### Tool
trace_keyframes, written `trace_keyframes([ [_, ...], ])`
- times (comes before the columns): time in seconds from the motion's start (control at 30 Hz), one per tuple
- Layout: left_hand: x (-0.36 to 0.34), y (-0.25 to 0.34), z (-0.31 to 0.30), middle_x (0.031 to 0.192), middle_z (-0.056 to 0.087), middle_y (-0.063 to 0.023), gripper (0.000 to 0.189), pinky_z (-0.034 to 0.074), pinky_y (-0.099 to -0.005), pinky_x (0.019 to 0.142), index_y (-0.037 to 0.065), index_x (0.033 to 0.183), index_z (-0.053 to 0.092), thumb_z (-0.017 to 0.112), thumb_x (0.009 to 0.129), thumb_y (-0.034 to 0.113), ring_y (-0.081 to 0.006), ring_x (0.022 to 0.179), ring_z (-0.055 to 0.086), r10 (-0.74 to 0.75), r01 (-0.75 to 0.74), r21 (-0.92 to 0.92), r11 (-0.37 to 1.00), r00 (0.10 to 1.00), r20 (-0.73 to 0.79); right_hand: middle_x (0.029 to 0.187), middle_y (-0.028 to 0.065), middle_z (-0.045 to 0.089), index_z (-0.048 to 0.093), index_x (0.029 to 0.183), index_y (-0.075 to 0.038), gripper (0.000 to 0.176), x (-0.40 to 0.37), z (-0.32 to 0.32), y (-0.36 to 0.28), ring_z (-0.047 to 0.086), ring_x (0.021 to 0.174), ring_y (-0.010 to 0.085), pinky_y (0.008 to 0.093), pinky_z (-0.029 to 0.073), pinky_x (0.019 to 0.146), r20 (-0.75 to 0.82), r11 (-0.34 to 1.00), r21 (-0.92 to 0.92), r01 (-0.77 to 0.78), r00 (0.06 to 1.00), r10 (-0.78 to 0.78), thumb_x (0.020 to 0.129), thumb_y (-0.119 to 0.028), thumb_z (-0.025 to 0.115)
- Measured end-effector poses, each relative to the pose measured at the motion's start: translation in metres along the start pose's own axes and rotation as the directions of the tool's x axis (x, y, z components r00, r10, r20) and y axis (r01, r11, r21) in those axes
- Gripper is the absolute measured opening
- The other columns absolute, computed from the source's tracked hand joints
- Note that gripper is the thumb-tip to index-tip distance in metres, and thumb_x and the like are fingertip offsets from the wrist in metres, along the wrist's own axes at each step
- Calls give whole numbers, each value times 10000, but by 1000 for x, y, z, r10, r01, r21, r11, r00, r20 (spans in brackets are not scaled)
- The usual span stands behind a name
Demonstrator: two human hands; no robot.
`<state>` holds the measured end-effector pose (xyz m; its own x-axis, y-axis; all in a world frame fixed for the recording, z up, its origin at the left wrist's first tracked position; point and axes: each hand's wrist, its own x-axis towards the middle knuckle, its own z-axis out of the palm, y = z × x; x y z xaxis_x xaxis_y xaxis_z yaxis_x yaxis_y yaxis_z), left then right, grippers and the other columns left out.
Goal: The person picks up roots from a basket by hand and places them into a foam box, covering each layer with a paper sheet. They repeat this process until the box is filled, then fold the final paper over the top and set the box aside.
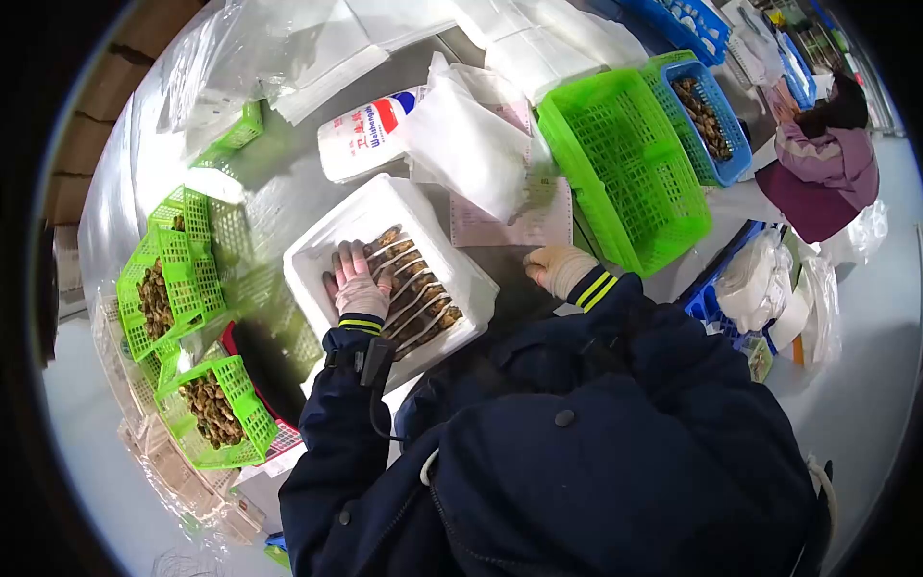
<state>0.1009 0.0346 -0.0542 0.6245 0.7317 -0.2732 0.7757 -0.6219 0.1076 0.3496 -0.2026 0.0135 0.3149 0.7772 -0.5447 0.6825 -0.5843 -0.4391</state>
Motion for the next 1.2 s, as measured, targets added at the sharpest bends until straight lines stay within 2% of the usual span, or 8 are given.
trace_keyframes([
  [0.2, -20, -9, -39, 1449, 292, -211, 687, 271, -474, 1082, 75, 1373, 366, 685, 781, 212, -397, 1330, 289, 56, -174, -223, 959, 889, -454, 1046, 191, 625, 624, 1088, -94, 325, -9, -19, 31, 586, 975, 366, 412, 471, 841, -168, 995, 88, -54, 983, 69, 875, -313, 516],
  [0.3, -35, -25, -55, 1398, 371, -218, 595, 303, -416, 1075, 55, 1340, 412, 651, 795, 48, -370, 1290, 360, -231, -56, -435, 899, 782, -579, 1051, 190, 624, 622, 1093, -86, 313, -5, -32, 31, 588, 980, 361, 407, 471, 845, -194, 994, 105, -41, 979, 61, 875, -286, 521],
  [0.4, -46, -61, 5, 1358, 415, -183, 553, 344, -322, 1030, 13, 1362, 363, 601, 864, 55, -252, 1227, 412, -575, 165, -881, 444, 806, -139, 1004, 177, 638, 638, 1056, -75, 269, 6, -29, 24, 602, 936, 348, 390, 477, 818, -205, 992, 118, 34, 979, -9, 868, -245, 547],
  [0.43, -43, -89, 74, 1336, 437, -189, 559, 362, -320, 1009, 14, 1387, 325, 579, 893, 80, -256, 1214, 431, -431, -23, -770, 638, 818, -381, 964, 166, 649, 646, 1046, -75, 261, 10, -32, 10, 605, 901, 345, 380, 477, 792, -114, 988, 148, -34, 992, 51, 867, -241, 553],
  [0.63, -71, -35, 3, 1372, 393, -239, 587, 294, -381, 1066, -2, 1399, 295, 563, 908, 175, -301, 1257, 392, -588, 257, -847, 465, 805, -79, 828, 169, 646, 651, 963, -79, 249, 42, -34, -25, 613, 821, 342, 382, 472, 759, -132, 981, 54, 186, 975, -177, 860, -283, 553],
  [0.73, -68, -5, -47, 1419, 320, -252, 728, 253, -531, 1072, 16, 1397, 312, 646, 789, 233, -440, 1301, 305, -191, 13, -308, 951, 808, -557, 859, 177, 638, 636, 927, -82, 254, 64, -56, -52, 605, 856, 343, 436, 460, 778, -61, 974, -87, 207, 975, -213, 859, -296, 517],
  [0.9, 4, 32, -25, 1459, 305, -159, 746, 167, -526, 1105, 69, 1415, 293, 551, 817, 432, -346, 1356, 266, 178, -254, -161, 954, 908, -379, 928, 184, 636, 633, 996, -80, 280, 113, -83, -81, 592, 896, 367, 448, 458, 813, -114, 934, -89, 347, 928, -356, 856, -294, 517],
  [1.2, 27, 20, 2, 1466, 298, -127, 791, 134, -534, 1115, 90, 1415, 296, 603, 774, 437, -319, 1366, 252, 184, -219, -245, 944, 970, -160, 819, 107, 661, 651, 1049, -90, 273, 277, -175, -101, 632, 722, 204, 328, 491, 666, -134, 897, 350, 270, 962, -237, 877, -289, 576],
])
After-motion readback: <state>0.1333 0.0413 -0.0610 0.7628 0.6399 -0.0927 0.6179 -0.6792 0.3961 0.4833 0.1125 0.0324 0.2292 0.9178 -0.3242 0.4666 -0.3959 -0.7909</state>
